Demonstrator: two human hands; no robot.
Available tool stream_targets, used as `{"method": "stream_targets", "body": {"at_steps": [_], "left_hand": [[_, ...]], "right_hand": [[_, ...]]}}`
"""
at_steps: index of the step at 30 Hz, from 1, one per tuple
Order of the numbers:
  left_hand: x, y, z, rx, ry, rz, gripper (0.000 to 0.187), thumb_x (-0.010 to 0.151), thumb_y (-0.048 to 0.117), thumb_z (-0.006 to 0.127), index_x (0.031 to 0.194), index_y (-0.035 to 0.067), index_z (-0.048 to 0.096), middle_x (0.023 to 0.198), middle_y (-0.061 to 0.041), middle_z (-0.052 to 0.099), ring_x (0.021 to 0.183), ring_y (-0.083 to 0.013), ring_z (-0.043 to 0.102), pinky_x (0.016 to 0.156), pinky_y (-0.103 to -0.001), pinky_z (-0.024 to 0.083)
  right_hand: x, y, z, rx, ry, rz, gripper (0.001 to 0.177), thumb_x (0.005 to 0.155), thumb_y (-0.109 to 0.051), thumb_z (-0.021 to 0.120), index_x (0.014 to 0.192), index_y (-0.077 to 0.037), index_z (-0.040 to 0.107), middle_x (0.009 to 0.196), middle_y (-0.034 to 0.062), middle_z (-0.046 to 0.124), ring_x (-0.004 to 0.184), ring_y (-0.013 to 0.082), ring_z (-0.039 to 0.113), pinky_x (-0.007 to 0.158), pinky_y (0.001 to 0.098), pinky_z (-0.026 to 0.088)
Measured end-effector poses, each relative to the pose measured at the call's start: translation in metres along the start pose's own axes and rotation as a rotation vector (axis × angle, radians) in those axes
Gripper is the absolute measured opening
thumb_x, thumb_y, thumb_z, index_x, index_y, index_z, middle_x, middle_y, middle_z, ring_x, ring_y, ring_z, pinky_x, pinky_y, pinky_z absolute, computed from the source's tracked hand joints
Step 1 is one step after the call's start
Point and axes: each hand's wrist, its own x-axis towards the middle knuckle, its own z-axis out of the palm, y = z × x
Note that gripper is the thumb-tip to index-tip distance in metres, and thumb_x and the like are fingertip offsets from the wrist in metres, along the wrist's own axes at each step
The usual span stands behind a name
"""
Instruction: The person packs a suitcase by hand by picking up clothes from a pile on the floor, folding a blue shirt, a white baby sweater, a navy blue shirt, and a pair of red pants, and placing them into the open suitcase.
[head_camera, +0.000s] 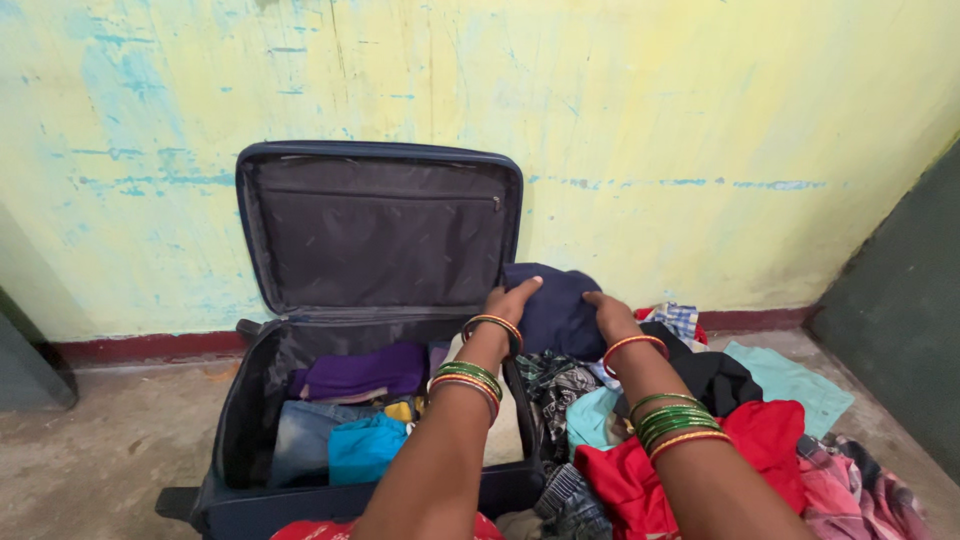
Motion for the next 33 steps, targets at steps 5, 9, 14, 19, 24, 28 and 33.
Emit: {"method": "stream_targets", "body": {"at_steps": [5, 9, 14, 19, 24, 28, 33], "left_hand": [[0.023, -0.020, 0.014, 0.375, 0.213, 0.122, 0.086, 0.071, 0.045, 0.085, 0.136, -0.002, 0.054, 0.128, -0.025, 0.064, 0.117, -0.0359, 0.065, 0.101, -0.043, 0.051], [0.023, -0.027, 0.030, 0.470, 0.186, 0.246, 0.078, 0.072, 0.052, 0.082, 0.124, -0.001, 0.061, 0.120, -0.024, 0.068, 0.111, -0.0344, 0.068, 0.098, -0.041, 0.052], [-0.004, -0.002, 0.041, 0.169, -0.040, -0.004, 0.064, 0.089, 0.059, 0.058, 0.130, 0.009, 0.058, 0.121, -0.017, 0.068, 0.099, -0.0352, 0.070, 0.083, -0.049, 0.055], [0.011, -0.006, 0.036, 0.033, -0.243, -0.106, 0.052, 0.099, 0.049, 0.047, 0.137, 0.014, 0.048, 0.124, -0.018, 0.066, 0.092, -0.0381, 0.070, 0.071, -0.053, 0.058], [0.031, -0.022, 0.036, -0.009, -0.313, -0.110, 0.049, 0.098, 0.044, 0.048, 0.135, 0.013, 0.053, 0.119, -0.018, 0.069, 0.089, -0.0353, 0.069, 0.072, -0.051, 0.058], [0.031, -0.027, 0.033, 0.014, -0.373, -0.077, 0.045, 0.097, 0.039, 0.047, 0.133, 0.013, 0.057, 0.119, -0.014, 0.070, 0.089, -0.0308, 0.071, 0.073, -0.048, 0.060], [0.019, -0.017, 0.025, 0.180, -0.383, 0.013, 0.041, 0.091, 0.020, 0.051, 0.131, 0.013, 0.059, 0.120, -0.011, 0.073, 0.086, -0.0243, 0.071, 0.069, -0.044, 0.059]], "right_hand": [[0.027, 0.030, 0.010, -0.274, 0.030, -0.076, 0.062, 0.094, -0.041, 0.066, 0.131, 0.009, 0.058, 0.113, 0.0202, 0.071, 0.109, 0.0313, 0.069, 0.099, 0.0400, 0.051], [-0.006, 0.008, 0.022, -0.183, -0.186, -0.085, 0.070, 0.106, -0.058, 0.041, 0.124, 0.004, 0.069, 0.106, 0.0127, 0.074, 0.094, 0.0245, 0.069, 0.087, 0.0359, 0.050], [-0.080, -0.042, 0.025, 0.365, -0.292, 0.225, 0.057, 0.101, -0.059, 0.044, 0.111, -0.008, 0.069, 0.087, 0.0102, 0.073, 0.064, 0.0237, 0.069, 0.064, 0.0356, 0.059], [-0.110, -0.072, 0.013, 0.353, -0.289, 0.161, 0.056, 0.098, -0.059, 0.050, 0.106, -0.008, 0.071, 0.085, 0.0100, 0.074, 0.064, 0.0218, 0.070, 0.062, 0.0354, 0.059], [-0.133, -0.086, 0.007, 0.201, -0.318, 0.218, 0.045, 0.091, -0.046, 0.064, 0.112, -0.007, 0.070, 0.086, 0.0102, 0.074, 0.063, 0.0235, 0.070, 0.061, 0.0365, 0.059], [-0.126, -0.082, -0.001, 0.061, -0.301, 0.214, 0.044, 0.084, -0.027, 0.068, 0.119, 0.001, 0.070, 0.092, 0.0121, 0.078, 0.070, 0.0248, 0.074, 0.066, 0.0361, 0.061], [-0.129, -0.085, 0.000, -0.120, -0.241, -0.003, 0.059, 0.074, -0.014, 0.069, 0.131, -0.009, 0.055, 0.097, 0.0136, 0.071, 0.078, 0.0250, 0.071, 0.070, 0.0385, 0.060]]}}
